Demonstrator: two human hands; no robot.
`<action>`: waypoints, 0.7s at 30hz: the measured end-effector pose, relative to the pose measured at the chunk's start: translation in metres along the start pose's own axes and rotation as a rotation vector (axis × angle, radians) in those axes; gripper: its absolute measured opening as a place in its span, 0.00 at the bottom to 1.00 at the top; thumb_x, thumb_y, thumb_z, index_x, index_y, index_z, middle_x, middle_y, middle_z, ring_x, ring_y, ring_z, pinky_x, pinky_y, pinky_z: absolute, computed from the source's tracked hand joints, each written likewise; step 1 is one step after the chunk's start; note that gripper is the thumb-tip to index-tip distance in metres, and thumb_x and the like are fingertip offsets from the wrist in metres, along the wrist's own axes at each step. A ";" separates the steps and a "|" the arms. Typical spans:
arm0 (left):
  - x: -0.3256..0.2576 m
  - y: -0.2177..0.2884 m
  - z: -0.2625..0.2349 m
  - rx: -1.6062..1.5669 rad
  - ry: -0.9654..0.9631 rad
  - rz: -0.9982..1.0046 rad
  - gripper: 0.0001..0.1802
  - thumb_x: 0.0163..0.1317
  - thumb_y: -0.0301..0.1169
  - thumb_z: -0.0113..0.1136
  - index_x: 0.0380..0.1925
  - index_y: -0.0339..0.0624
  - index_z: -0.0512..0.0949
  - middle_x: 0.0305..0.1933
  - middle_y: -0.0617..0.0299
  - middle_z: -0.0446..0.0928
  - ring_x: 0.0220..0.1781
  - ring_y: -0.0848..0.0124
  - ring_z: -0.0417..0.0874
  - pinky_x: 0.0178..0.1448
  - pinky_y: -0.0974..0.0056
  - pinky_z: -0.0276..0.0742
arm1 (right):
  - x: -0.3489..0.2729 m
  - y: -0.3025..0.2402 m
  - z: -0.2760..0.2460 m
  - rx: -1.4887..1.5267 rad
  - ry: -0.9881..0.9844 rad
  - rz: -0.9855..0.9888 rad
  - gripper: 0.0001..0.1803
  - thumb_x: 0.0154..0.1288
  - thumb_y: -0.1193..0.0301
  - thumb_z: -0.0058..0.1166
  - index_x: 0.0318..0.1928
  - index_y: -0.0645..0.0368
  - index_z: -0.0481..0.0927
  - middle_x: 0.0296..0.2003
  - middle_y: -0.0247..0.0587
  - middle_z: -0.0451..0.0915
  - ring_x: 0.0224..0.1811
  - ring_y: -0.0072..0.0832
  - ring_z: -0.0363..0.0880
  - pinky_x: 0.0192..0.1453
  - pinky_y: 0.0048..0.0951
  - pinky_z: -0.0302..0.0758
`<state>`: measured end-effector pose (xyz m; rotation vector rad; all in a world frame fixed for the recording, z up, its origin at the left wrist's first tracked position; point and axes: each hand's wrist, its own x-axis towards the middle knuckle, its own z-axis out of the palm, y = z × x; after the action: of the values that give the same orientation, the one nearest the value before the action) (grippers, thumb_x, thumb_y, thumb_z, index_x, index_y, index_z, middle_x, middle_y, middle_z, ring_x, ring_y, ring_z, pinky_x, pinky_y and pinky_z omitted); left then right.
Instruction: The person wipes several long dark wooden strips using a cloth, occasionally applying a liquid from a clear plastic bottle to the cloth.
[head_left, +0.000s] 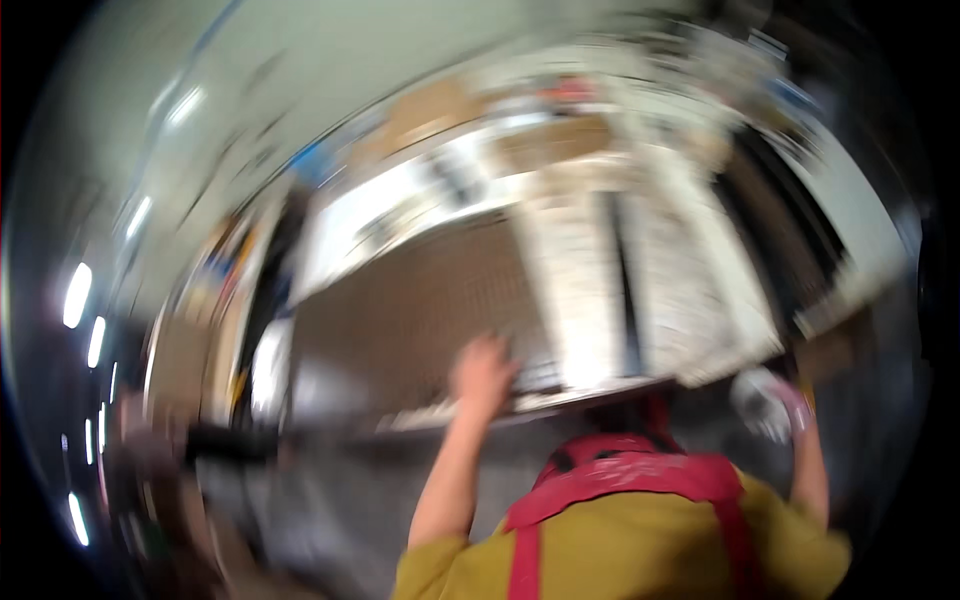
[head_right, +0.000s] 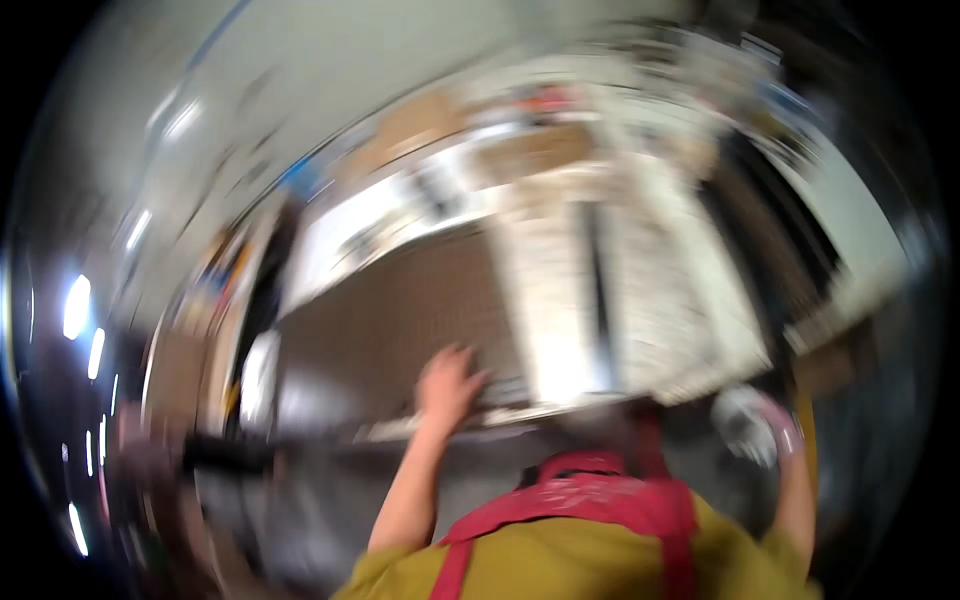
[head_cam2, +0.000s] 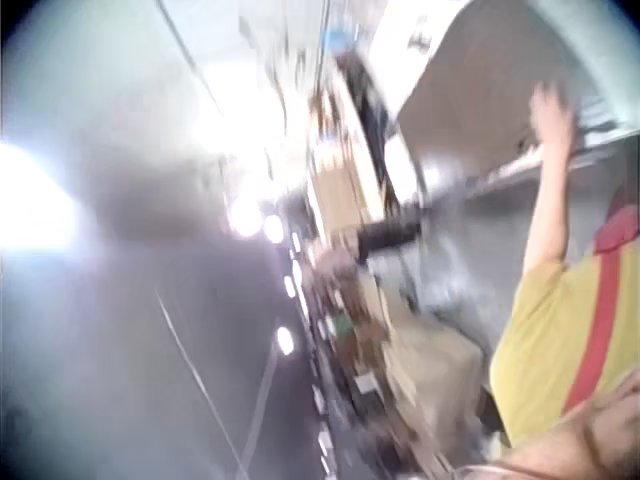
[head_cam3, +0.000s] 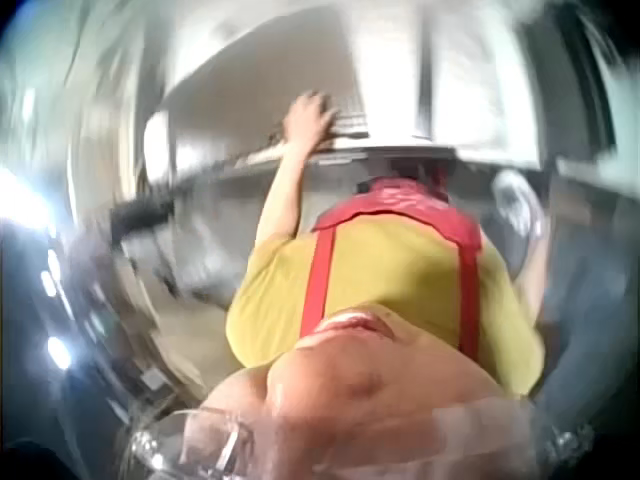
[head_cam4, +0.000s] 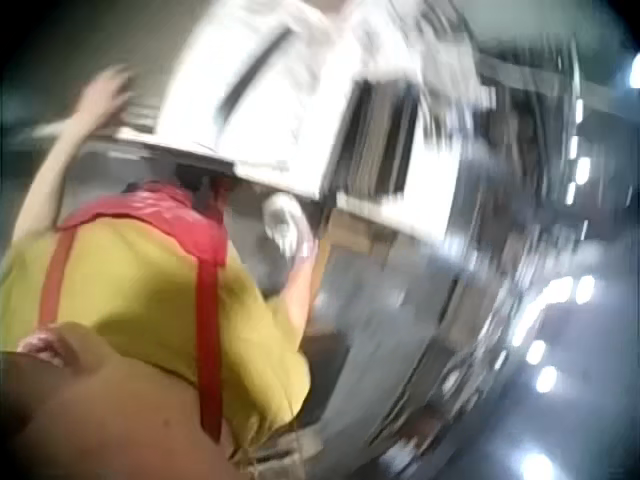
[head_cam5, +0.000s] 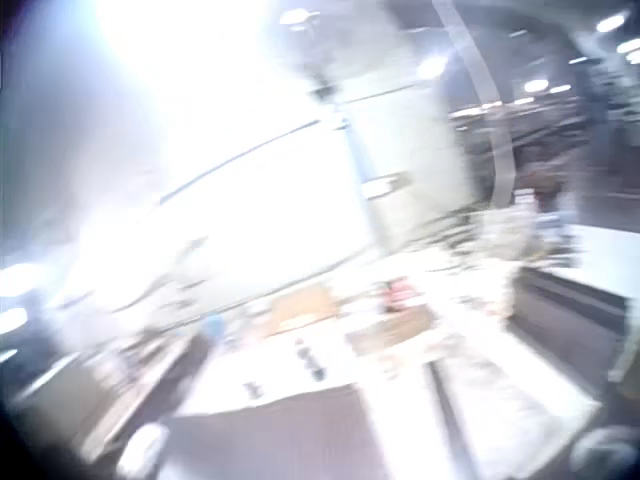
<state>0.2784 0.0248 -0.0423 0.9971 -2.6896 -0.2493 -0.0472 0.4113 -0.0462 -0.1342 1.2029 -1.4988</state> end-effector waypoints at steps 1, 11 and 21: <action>-0.001 -0.004 0.007 -0.065 0.010 0.007 0.26 0.56 0.42 0.60 0.53 0.44 0.75 0.58 0.46 0.71 0.61 0.51 0.70 0.62 0.52 0.68 | 0.001 0.005 -0.010 0.010 0.108 -0.087 0.20 0.63 0.56 0.49 0.43 0.60 0.80 0.35 0.45 0.82 0.33 0.31 0.81 0.37 0.29 0.78; -0.081 -0.041 -0.022 0.178 0.142 -0.300 0.30 0.50 0.46 0.65 0.52 0.48 0.71 0.60 0.53 0.65 0.61 0.56 0.67 0.55 0.50 0.68 | 0.100 0.007 0.035 -0.168 0.079 -0.170 0.21 0.65 0.57 0.47 0.47 0.60 0.78 0.38 0.43 0.81 0.37 0.31 0.80 0.42 0.30 0.76; -0.082 -0.049 -0.021 0.061 0.089 -0.309 0.29 0.50 0.44 0.67 0.50 0.44 0.73 0.56 0.53 0.67 0.55 0.55 0.70 0.50 0.50 0.76 | 0.122 -0.005 0.046 -0.242 0.079 -0.169 0.21 0.68 0.57 0.45 0.51 0.60 0.76 0.42 0.41 0.80 0.41 0.31 0.79 0.47 0.31 0.75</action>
<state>0.3749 0.0404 -0.0498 1.4080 -2.4690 -0.1766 -0.0616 0.2870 -0.0833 -0.3489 1.4647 -1.5097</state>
